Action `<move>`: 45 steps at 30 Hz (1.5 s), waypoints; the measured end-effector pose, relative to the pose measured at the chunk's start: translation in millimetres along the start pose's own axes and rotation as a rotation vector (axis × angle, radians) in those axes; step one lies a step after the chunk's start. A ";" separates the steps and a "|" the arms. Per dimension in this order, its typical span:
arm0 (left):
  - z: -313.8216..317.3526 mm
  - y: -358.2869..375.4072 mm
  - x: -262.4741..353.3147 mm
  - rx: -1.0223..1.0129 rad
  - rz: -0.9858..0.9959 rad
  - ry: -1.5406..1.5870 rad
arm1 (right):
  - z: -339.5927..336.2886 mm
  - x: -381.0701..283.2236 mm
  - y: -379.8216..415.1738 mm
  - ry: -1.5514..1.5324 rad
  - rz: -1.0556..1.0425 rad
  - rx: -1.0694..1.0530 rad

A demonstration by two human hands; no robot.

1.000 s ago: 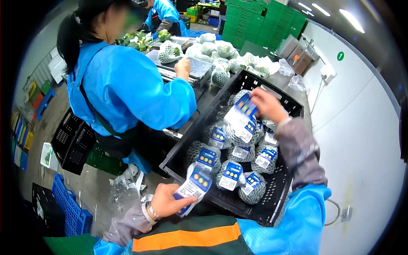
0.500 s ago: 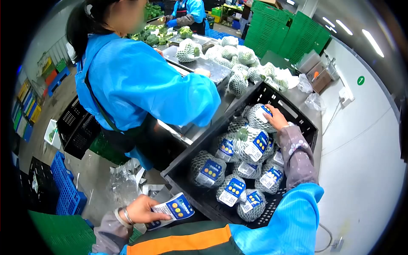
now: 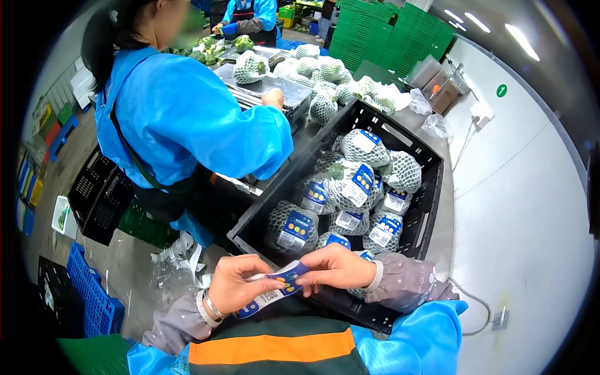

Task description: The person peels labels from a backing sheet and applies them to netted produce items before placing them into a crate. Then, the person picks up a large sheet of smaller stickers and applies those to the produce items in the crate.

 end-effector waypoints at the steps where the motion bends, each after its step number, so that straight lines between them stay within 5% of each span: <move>1: -3.2 2.3 -8.2 0.040 -0.135 -0.035 | -0.9 -0.4 0.8 -0.003 -0.007 0.046; 8: 9.1 4.2 -26.3 -0.095 -0.009 -0.284 | -25.1 -6.0 -7.7 0.181 0.001 0.210; 9: 8.8 5.7 -16.6 -0.087 0.012 -0.285 | -51.4 -22.3 -4.1 0.300 -0.058 0.322; 12: -12.1 25.7 -62.8 -0.103 -0.344 -0.199 | -178.7 -62.2 41.5 0.513 -0.161 0.800; 16: -43.7 48.2 -55.5 0.132 -0.347 0.035 | -325.4 -101.6 147.1 0.823 -0.438 1.095; 18: -76.8 63.3 -47.8 0.222 -0.304 -0.026 | -382.0 -76.1 184.9 1.010 -0.072 1.151; 21: -131.8 105.5 1.5 0.695 0.252 -0.036 | -397.7 -18.6 195.1 1.193 0.355 1.077; 24: -123.4 76.5 71.4 0.388 0.554 0.016 | -363.4 -31.2 199.7 1.266 0.380 1.347; 25: -99.3 34.6 85.9 -0.080 0.382 0.125 | -352.3 -35.9 191.9 1.311 0.310 1.281; 27: -49.8 -9.2 93.3 -0.499 0.127 0.127 | -369.1 -5.7 182.5 1.286 0.171 1.041; 28: -13.9 -27.8 122.7 -0.275 0.531 -0.155 | -345.3 -7.9 170.7 1.452 0.274 1.113; 32: 18.8 -42.1 125.1 -0.453 0.581 -0.110 | -332.1 -3.4 172.4 1.294 0.331 1.168; 36: 28.5 -31.8 125.2 -0.563 0.616 -0.017 | -261.2 -35.8 191.3 1.312 -0.006 1.193; 38: 30.9 -23.7 125.2 -0.628 0.704 -0.015 | -203.3 -53.7 207.1 1.187 -0.009 1.214; 45: 42.6 3.2 133.8 -0.794 0.682 0.151 | -31.1 -50.4 328.5 1.139 0.064 1.711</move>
Point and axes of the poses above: each hand's wrist, its own y-axis away from the middle knuckle, its own z-axis out of the palm, x = y × z, the point moved 7 cm from there along -y, towards the middle knuckle, and after that the axes turned 6 degrees about -x, right-handed, at the moved point
